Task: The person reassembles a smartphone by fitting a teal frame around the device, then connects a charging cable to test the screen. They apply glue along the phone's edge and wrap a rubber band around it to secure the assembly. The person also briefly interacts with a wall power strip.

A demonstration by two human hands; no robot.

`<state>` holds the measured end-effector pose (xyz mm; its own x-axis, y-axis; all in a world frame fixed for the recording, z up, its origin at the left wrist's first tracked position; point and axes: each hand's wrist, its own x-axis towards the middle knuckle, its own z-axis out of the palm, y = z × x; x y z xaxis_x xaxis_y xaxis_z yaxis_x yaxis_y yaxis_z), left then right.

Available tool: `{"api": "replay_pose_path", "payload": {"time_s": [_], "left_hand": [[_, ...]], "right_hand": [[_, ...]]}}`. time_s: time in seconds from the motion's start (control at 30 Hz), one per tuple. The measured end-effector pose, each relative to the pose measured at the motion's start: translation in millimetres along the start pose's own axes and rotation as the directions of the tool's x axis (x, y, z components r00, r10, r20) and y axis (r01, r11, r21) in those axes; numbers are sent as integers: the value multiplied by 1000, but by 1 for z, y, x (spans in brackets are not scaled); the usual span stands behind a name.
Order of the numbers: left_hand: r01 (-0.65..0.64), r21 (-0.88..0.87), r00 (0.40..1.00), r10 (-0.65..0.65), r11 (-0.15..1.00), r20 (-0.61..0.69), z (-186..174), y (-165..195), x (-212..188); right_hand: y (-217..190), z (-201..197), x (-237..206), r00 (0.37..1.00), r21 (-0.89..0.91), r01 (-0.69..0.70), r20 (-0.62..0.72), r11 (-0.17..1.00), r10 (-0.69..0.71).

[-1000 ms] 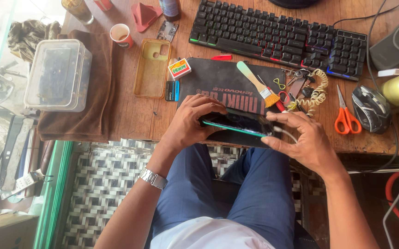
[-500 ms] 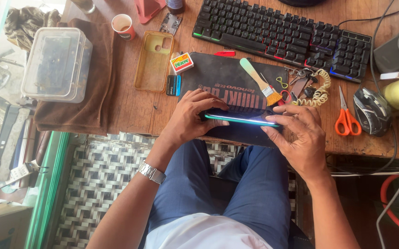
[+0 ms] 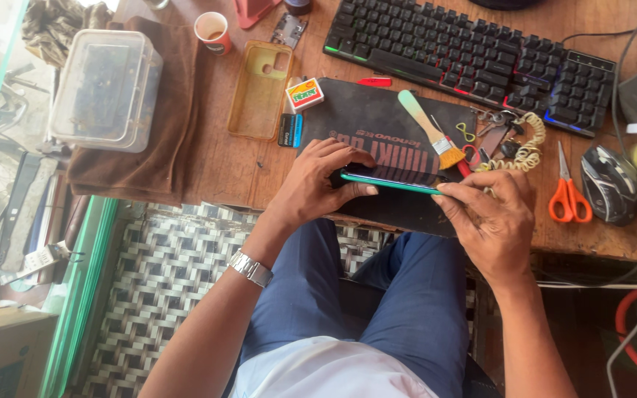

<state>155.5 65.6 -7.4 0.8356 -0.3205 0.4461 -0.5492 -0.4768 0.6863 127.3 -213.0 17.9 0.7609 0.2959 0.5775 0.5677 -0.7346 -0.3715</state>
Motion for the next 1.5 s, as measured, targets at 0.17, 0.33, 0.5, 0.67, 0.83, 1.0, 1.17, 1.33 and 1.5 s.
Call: {"api": "replay_pose_path", "payload": {"time_s": [0.17,0.33,0.5,0.67,0.83,1.0,1.17,1.33,1.5], "left_hand": [[-41,8,999,42,999,-32,2,0,-2],[-94,34,995,95,995,-29,3,-1,-4],[-121,52,992,123,991,-40,5,-2,-4],[-129,59,990,132,990,-39,6,-3,-4],[-124,53,991,126,991,-41,7,-3,-5],[-129,46,991,130,991,-40,6,-2,-6],[-130,53,990,132,990,-43,6,-2,-6],[-133,51,990,135,990,-42,5,-1,-5],[-135,36,990,136,990,-33,2,1,-4]], "right_hand": [[2,1,1,1000,-1,12,-16,1000,-12],[3,2,1,1000,4,-2,-10,1000,2],[4,2,1,1000,1,10,-12,1000,-10],[5,2,1,1000,5,8,-11,1000,-8],[5,3,-1,1000,-2,5,-16,1000,-5],[4,3,-2,1000,12,-3,-24,1000,3],[4,3,-2,1000,6,2,-29,1000,-2],[3,4,-2,999,1,4,-36,1000,-4],[2,3,-1,999,4,-8,-34,1000,8]]}}
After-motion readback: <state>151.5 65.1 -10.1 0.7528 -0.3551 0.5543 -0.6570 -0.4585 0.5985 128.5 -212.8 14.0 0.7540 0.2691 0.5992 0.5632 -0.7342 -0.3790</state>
